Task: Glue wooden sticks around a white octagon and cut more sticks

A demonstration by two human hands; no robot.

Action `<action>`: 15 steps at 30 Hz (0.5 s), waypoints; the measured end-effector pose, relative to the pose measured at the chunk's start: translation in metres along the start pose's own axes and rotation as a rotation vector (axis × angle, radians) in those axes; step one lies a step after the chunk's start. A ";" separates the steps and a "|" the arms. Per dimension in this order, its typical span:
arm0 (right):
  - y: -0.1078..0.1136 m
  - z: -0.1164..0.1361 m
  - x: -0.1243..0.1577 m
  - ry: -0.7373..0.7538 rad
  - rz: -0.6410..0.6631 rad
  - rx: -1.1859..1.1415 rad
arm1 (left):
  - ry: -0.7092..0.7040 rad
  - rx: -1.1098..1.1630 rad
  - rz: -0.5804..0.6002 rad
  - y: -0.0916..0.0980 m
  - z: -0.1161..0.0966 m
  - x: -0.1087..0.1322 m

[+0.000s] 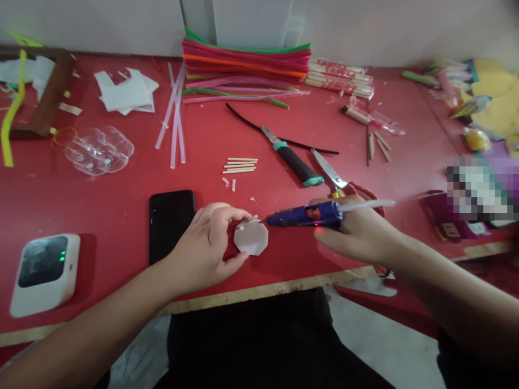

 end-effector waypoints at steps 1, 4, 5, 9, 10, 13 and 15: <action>0.000 0.001 0.000 0.006 0.003 0.003 | 0.002 0.000 0.001 0.000 0.000 0.000; 0.001 0.002 -0.001 0.018 -0.002 0.017 | 0.003 -0.001 0.000 0.000 0.000 0.000; 0.001 0.002 -0.001 0.015 -0.001 0.026 | 0.003 -0.001 0.000 0.001 0.000 0.000; 0.002 0.004 -0.003 0.009 0.013 0.056 | 0.008 0.001 0.000 0.001 0.000 0.000; 0.003 0.005 -0.004 0.015 0.009 0.060 | 0.009 0.001 0.004 0.001 0.000 0.000; 0.005 0.007 -0.005 0.032 0.002 0.071 | 0.008 0.000 0.002 0.001 0.000 0.001; 0.005 0.008 -0.005 0.028 0.008 0.082 | 0.004 -0.003 -0.006 0.001 0.000 0.000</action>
Point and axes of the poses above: each hand's wrist, its own x-axis away from the middle knuckle, its own y-axis out of the back of the hand, z = x × y, the point moved 6 cm from there along -x, towards the middle knuckle, and after that the axes turned 2 degrees about z, right-handed, at the moved point
